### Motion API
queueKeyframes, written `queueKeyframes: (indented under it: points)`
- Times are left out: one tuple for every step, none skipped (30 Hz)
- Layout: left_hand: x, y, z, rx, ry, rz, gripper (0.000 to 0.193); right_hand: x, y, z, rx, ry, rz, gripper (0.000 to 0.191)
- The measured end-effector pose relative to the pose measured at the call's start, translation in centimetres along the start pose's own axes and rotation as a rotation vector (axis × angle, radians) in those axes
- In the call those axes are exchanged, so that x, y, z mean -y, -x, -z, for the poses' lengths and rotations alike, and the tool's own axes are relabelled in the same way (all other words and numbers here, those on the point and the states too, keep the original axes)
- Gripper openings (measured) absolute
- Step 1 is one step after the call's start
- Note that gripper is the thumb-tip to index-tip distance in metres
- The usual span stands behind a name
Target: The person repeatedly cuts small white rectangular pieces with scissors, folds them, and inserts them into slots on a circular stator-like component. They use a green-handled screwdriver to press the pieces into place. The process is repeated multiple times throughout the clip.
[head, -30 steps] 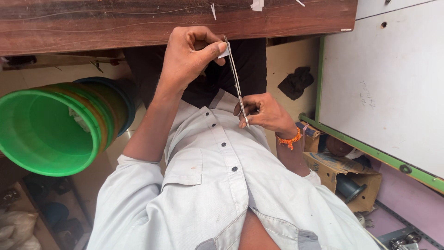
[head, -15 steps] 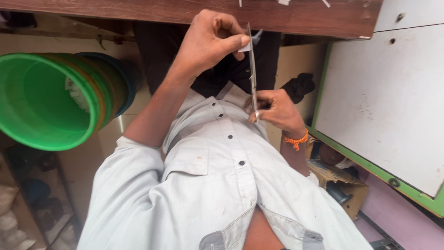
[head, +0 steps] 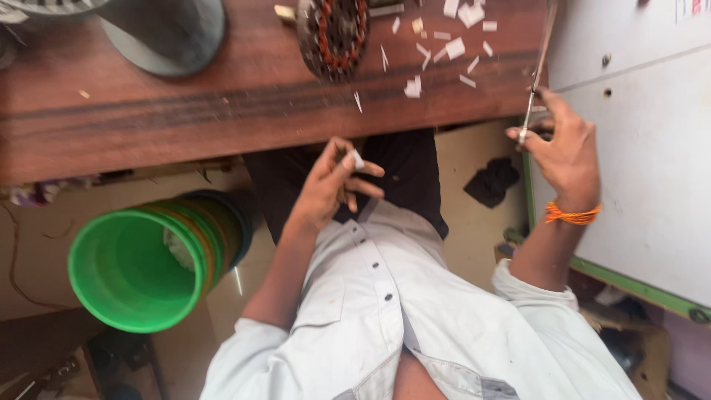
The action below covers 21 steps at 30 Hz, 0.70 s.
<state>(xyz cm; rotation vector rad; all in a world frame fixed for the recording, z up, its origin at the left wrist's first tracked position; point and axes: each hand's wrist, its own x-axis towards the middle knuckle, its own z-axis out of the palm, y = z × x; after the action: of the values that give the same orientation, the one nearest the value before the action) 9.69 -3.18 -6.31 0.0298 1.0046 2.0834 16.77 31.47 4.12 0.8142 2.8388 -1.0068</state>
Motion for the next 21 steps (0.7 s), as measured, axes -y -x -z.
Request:
queueKeyframes:
  points:
    - [0.4,0.3,0.1,-0.052,-0.064,-0.008,0.020,0.3,-0.9,0.3,-0.006,-0.045,-0.044,0.052]
    - [0.7,0.5,0.1,-0.110,-0.126,-0.029,0.021,0.6,-2.0,0.6,-0.010,-0.089,-0.075,0.048]
    - [0.8,0.5,0.1,-0.172,-0.186,-0.060,0.021,1.0,-3.3,0.9,-0.013,-0.135,-0.096,0.044]
    - [0.8,0.4,-0.1,-0.203,-0.245,-0.116,0.019,1.4,-4.6,1.2,0.014,-0.057,-0.049,0.039]
    - [0.8,0.3,-0.2,-0.237,-0.300,-0.171,0.018,1.6,-5.7,1.4,0.036,0.025,-0.003,0.034]
    - [0.7,0.5,-0.4,-0.237,-0.324,-0.168,0.015,1.8,-6.5,1.7,0.056,0.110,0.039,0.030]
    - [0.4,0.6,-0.6,-0.236,-0.347,-0.159,0.013,1.9,-7.1,2.1,0.098,0.143,0.069,0.029]
    - [0.1,0.6,-0.8,-0.217,-0.368,-0.175,0.012,2.0,-7.3,2.3,0.140,0.178,0.094,0.029]
    - [-0.3,0.8,-1.0,-0.200,-0.390,-0.187,0.011,2.1,-7.2,2.3,0.168,0.202,0.190,0.036]
    - [-0.6,0.9,-1.3,-0.183,-0.413,-0.195,0.009,2.4,-6.9,2.3,0.196,0.227,0.284,0.047]
    - [-0.9,0.8,-1.6,-0.174,-0.425,-0.208,0.009,2.7,-6.1,1.8,0.175,0.222,0.245,0.046]
    - [-1.2,0.6,-2.0,-0.163,-0.438,-0.218,0.008,3.3,-5.1,0.9,0.153,0.217,0.204,0.046]
    - [-1.5,0.3,-2.3,-0.150,-0.450,-0.227,0.008,4.1,-4.0,-0.4,0.090,0.185,0.267,0.045]
    - [-1.7,-0.1,-2.8,-0.135,-0.440,-0.255,0.008,5.1,-2.8,-1.8,0.028,0.154,0.327,0.044]
    - [-1.8,-0.5,-3.2,-0.121,-0.429,-0.279,0.008,6.1,-1.6,-3.3,0.088,-0.028,0.328,0.040]
    - [-1.9,-0.9,-3.6,-0.107,-0.419,-0.299,0.008,7.1,-0.2,-4.7,0.151,-0.211,0.325,0.036]
    - [-2.1,-1.2,-4.0,-0.105,-0.410,-0.289,0.008,8.1,0.7,-6.2,0.233,-0.413,0.378,0.036]
    - [-2.3,-1.5,-4.4,-0.104,-0.402,-0.276,0.009,9.1,1.5,-7.6,0.318,-0.618,0.425,0.035]
    - [-2.5,-1.5,-4.6,-0.106,-0.396,-0.261,0.009,9.9,2.2,-8.9,0.247,-0.628,0.466,0.030]
    - [-2.8,-1.5,-4.7,-0.125,-0.435,-0.277,0.010,10.5,2.8,-10.1,0.176,-0.638,0.507,0.025]
    - [-3.1,-1.4,-4.8,-0.146,-0.473,-0.295,0.010,10.9,3.2,-11.0,0.104,-0.648,0.548,0.020]
